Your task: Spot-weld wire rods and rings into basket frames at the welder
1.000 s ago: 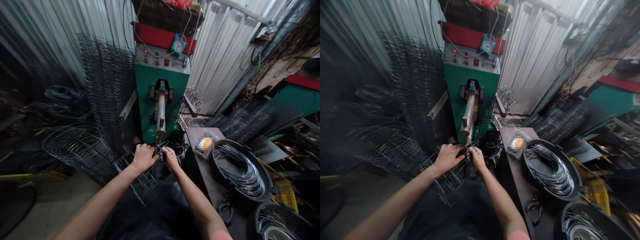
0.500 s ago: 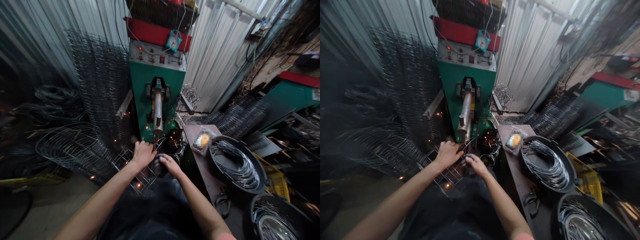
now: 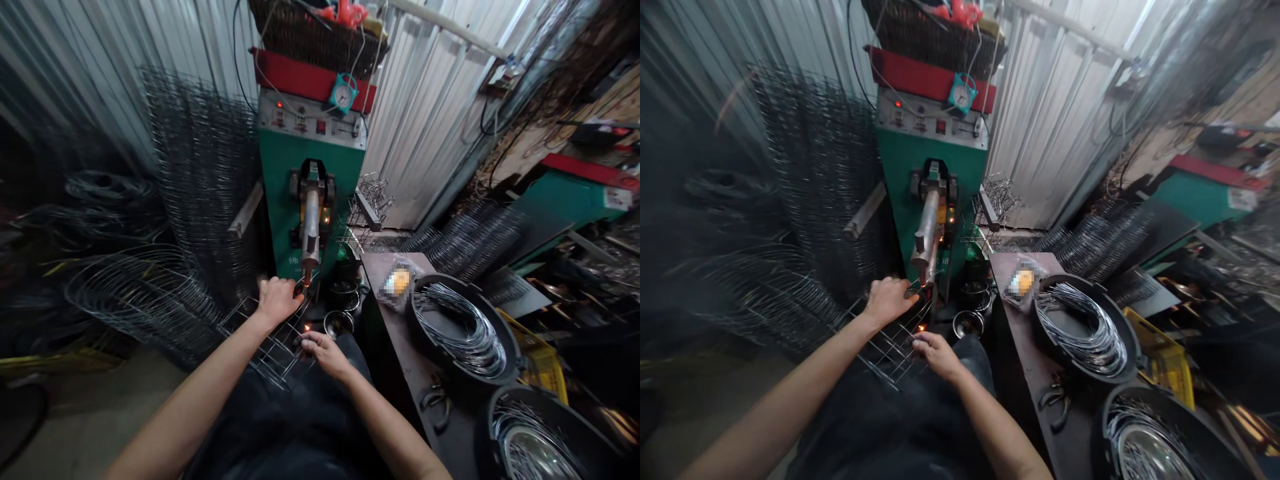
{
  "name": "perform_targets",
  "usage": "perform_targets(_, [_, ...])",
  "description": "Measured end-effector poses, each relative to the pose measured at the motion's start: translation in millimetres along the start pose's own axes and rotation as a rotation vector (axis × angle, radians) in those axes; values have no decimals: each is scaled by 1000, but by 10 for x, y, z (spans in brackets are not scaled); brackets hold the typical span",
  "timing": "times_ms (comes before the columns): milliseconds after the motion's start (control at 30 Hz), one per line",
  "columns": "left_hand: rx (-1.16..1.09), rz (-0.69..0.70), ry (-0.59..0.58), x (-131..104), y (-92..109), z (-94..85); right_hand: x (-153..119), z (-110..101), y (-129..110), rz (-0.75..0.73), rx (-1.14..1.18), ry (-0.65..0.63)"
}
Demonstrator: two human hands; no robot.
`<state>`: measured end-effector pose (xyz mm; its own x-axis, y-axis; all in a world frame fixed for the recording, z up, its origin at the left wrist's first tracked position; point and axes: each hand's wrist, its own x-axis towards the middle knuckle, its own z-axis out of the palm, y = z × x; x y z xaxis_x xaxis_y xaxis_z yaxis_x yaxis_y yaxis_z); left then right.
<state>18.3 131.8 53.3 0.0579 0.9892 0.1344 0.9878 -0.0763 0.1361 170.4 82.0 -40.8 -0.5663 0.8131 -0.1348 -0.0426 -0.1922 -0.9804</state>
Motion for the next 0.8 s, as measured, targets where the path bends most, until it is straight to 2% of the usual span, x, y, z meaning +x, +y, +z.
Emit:
perform_targets(100, [-57, 13, 34, -82, -64, -26, -29, 74, 41, -39, 16, 81])
perform_targets(167, [-117, 52, 144, -305, -150, -39, -107, 124, 45, -66, 42, 138])
perform_targets(267, [-269, 129, 403, -904, -332, 56, -312, 183, 19, -63, 119, 195])
perform_targets(333, [-374, 138, 565, -1373, -450, 226, -459, 222, -3, -49, 181, 248])
perform_targets(367, [-419, 141, 585, -1590, -492, 334, -521, 245, -14, -43, 216, 280])
perform_targets(467, [-478, 197, 455, -2055, -502, 635, -630, 324, -58, -52, 351, 379])
perform_targets(567, [-443, 355, 325, -2207, -385, 726, -666, 395, -150, -69, 479, 431])
perform_targets(633, [-375, 444, 302, -2206, -309, 640, -696, 432, -238, -65, 537, 435])
perform_targets(800, [-323, 564, 368, -2241, -285, 260, -798, 548, -426, -31, 623, 393])
